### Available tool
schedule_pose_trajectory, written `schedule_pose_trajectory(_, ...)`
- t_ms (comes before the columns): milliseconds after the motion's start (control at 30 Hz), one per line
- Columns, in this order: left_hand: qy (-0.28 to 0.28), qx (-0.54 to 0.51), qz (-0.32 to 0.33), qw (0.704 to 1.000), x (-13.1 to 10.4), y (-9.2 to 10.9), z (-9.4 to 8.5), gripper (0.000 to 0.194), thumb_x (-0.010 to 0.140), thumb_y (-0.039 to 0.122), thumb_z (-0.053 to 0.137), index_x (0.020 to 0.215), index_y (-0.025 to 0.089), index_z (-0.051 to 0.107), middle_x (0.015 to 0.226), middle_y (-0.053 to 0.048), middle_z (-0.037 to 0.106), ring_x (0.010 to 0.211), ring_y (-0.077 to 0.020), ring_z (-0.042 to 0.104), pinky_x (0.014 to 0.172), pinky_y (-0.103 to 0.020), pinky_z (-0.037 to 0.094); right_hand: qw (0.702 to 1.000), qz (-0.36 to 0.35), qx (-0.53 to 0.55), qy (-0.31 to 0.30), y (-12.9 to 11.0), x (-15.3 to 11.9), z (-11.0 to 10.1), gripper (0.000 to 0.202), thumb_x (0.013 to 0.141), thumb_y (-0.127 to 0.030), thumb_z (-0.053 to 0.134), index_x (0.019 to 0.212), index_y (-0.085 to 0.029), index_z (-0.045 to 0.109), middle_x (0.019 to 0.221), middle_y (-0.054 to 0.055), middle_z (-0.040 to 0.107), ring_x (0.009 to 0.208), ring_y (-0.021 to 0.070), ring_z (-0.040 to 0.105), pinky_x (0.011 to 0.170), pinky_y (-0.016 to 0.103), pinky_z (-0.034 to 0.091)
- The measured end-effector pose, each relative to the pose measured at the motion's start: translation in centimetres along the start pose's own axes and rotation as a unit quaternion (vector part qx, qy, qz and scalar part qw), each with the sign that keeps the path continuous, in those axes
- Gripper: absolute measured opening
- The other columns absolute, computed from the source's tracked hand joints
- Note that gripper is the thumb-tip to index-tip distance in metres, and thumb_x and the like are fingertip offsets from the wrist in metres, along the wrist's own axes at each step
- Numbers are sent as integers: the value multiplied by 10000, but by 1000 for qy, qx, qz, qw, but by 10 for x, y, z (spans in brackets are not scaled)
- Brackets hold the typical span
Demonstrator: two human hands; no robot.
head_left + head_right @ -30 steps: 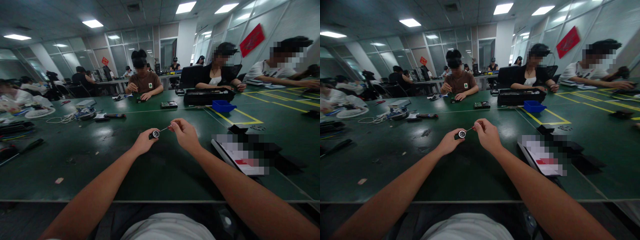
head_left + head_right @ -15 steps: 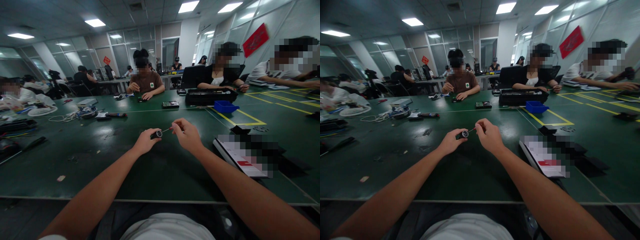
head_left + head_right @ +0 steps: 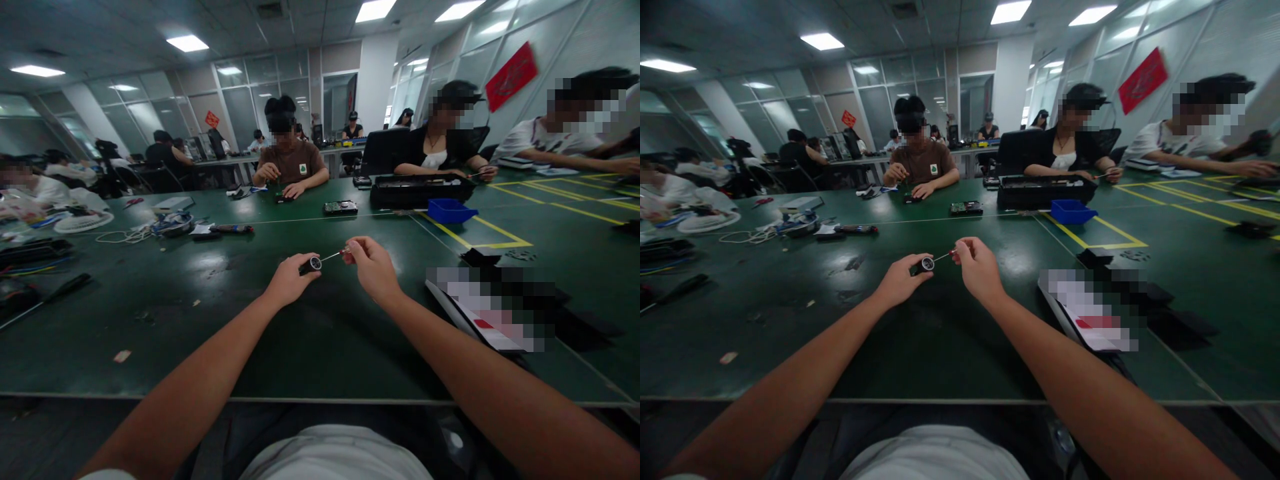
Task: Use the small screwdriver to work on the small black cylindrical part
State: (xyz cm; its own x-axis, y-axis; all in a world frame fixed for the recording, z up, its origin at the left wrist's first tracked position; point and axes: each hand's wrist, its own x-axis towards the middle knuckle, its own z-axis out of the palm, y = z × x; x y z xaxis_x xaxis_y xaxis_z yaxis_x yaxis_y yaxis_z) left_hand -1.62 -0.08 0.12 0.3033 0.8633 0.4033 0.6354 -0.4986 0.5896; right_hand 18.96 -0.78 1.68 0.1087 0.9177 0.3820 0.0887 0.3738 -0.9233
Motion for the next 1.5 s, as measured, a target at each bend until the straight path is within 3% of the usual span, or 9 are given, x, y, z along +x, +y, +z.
schedule_pose_trajectory(167,-10,2,15,1000,1,3,-2,414,866,229,704,1277,234,661,1211,-73,697,1133,-247,626,1046,-425,434,963,207,172,27,6,9,-2,229,929,-370,515,769,-222,587,666,18,606,582,161,577,627,337,546)
schedule_pose_trajectory(333,-33,27,20,999,0,4,-1,405,872,229,697,1275,235,660,1233,-84,686,1157,-260,611,1103,-494,385,984,129,111,62,6,11,-3,193,917,-373,553,808,-218,592,742,17,637,629,152,595,598,304,522)
schedule_pose_trajectory(567,-42,35,11,998,-1,7,-4,404,877,236,690,1279,258,661,1250,-80,683,1187,-274,600,1159,-583,278,999,-15,-20,35,-2,2,-3,256,941,-451,495,884,-218,583,756,25,658,665,175,611,635,336,484)
schedule_pose_trajectory(767,-56,46,12,997,0,8,-4,408,886,231,672,1292,270,655,1273,-80,677,1224,-278,583,1167,-630,231,995,-66,-78,13,-7,-3,-4,256,965,-444,456,898,-227,574,762,29,662,697,187,622,668,344,474)
schedule_pose_trajectory(1500,-69,64,-7,996,0,4,0,422,881,267,680,1302,278,653,1275,-85,676,1239,-288,580,1175,-609,239,976,-101,-193,-11,-13,-4,-8,239,986,-411,409,887,-243,548,735,30,664,713,214,628,683,348,426)
